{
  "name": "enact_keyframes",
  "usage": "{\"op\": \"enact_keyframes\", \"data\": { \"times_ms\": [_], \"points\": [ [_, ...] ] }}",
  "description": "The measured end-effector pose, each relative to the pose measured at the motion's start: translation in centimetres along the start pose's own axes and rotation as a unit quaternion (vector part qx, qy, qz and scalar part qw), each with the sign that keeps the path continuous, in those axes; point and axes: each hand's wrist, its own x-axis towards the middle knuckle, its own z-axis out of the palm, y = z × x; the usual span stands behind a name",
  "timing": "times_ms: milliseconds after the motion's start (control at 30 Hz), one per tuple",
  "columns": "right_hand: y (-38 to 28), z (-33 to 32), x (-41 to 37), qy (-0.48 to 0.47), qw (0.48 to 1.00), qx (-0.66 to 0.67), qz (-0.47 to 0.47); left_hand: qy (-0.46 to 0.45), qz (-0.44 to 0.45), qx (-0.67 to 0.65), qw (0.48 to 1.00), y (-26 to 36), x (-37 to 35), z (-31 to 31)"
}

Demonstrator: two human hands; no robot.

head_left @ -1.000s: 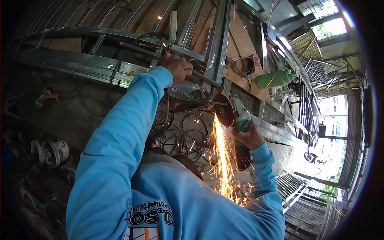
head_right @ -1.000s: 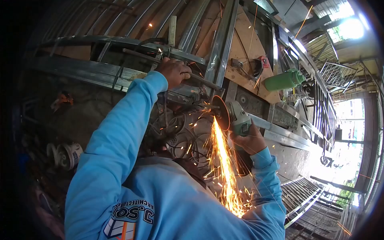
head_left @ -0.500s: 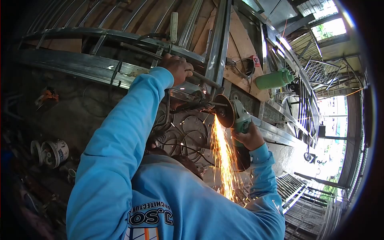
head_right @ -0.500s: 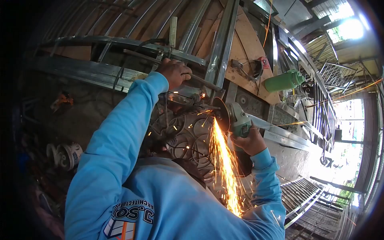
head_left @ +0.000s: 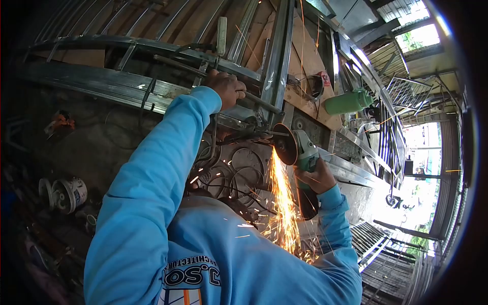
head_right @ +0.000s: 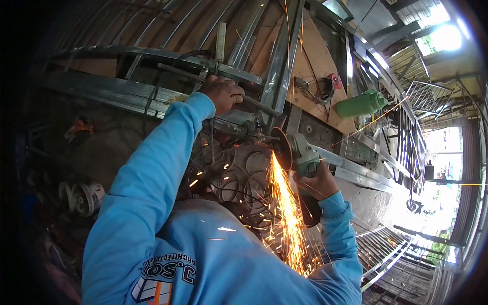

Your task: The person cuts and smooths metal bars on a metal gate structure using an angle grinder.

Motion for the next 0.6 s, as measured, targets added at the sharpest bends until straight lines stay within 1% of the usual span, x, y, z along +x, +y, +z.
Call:
{"op": "enact_keyframes", "data": {
  "times_ms": [33,133,233,333,433,533,600],
  "points": [
    [0.1,-0.1,0.0,-0.007,1.000,0.013,0.006,-0.003,0.002,-0.002,1.000,0.0,0.0,0.0],
    [-0.5,0.1,0.0,0.020,0.998,-0.065,0.007,-0.006,-0.001,-0.001,1.000,0.1,0.1,0.0],
    [-1.0,0.2,0.3,-0.004,1.000,0.008,-0.012,-0.004,-0.001,-0.003,1.000,0.1,0.0,0.0],
    [-1.2,0.4,0.2,-0.010,1.000,0.015,-0.015,0.009,0.002,0.002,1.000,0.0,0.1,0.2],
    [-1.1,0.2,0.0,0.002,0.999,-0.036,-0.005,0.005,0.000,-0.005,1.000,-0.1,0.1,0.3],
    [0.4,0.6,0.4,-0.001,0.998,0.059,-0.007,0.010,0.008,0.012,1.000,-0.1,0.0,0.4],
    [-0.4,0.4,0.2,-0.009,0.998,0.056,-0.033,0.011,0.002,0.002,1.000,-0.1,0.2,0.4]
  ]
}}
